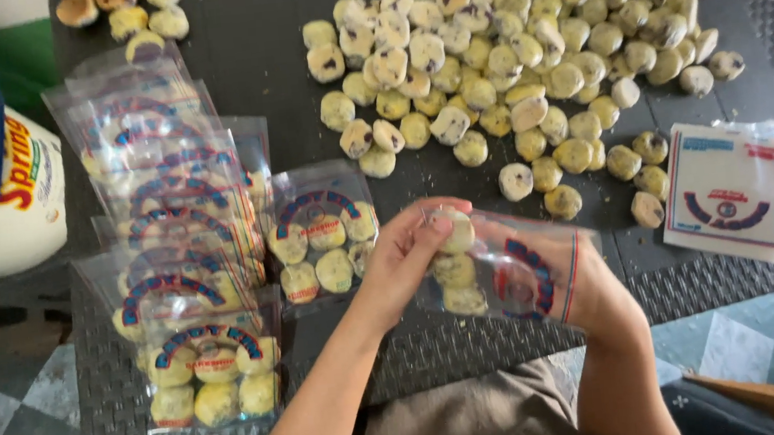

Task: Manually sorting and packing small round baked goods into individual plastic bags from a large pile on a table.

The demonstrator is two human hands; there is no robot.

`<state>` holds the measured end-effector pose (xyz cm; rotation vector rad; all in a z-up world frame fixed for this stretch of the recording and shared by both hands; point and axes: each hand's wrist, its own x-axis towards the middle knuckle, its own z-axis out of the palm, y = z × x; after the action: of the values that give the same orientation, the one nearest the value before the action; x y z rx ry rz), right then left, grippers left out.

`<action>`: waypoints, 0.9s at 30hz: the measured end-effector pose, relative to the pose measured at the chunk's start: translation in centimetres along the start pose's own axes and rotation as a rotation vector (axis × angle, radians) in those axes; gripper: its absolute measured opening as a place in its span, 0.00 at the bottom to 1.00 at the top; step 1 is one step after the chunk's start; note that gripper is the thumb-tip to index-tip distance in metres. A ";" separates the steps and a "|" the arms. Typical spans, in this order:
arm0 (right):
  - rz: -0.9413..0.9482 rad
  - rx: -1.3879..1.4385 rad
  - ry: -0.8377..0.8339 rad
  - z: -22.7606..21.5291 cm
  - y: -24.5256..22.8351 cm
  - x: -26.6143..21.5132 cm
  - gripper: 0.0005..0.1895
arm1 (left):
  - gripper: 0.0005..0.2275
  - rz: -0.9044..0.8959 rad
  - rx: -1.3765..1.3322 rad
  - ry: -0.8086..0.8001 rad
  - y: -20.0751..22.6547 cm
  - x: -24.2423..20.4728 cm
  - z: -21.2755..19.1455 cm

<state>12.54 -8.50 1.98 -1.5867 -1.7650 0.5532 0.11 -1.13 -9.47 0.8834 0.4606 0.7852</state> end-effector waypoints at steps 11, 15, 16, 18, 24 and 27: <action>-0.094 0.009 0.050 0.6 3.2 -1.2 0.12 | 0.14 -0.007 -0.049 -0.036 3.1 -0.8 1.6; -0.101 0.059 0.045 0.3 5.4 -1.9 0.09 | 0.17 0.009 -0.039 -0.094 2.0 -0.3 0.9; -0.096 0.055 0.049 0.0 4.8 -2.0 0.09 | 0.17 0.005 -0.041 -0.101 0.7 -0.7 0.3; -0.246 0.025 0.037 -0.9 3.8 -1.0 0.08 | 0.18 -0.005 -0.043 -0.043 -1.6 -0.1 -1.1; 0.109 0.143 0.444 -5.7 7.5 -3.6 0.09 | 0.18 0.027 -0.469 -0.028 2.2 -0.2 -1.7; 0.227 -0.051 0.295 -6.5 8.9 0.8 0.09 | 0.20 0.114 -0.681 0.073 2.7 0.3 -2.4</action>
<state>23.37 -7.15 0.18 -1.8144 -1.4016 0.3574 -2.33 1.37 -8.63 0.2474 0.1794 0.9979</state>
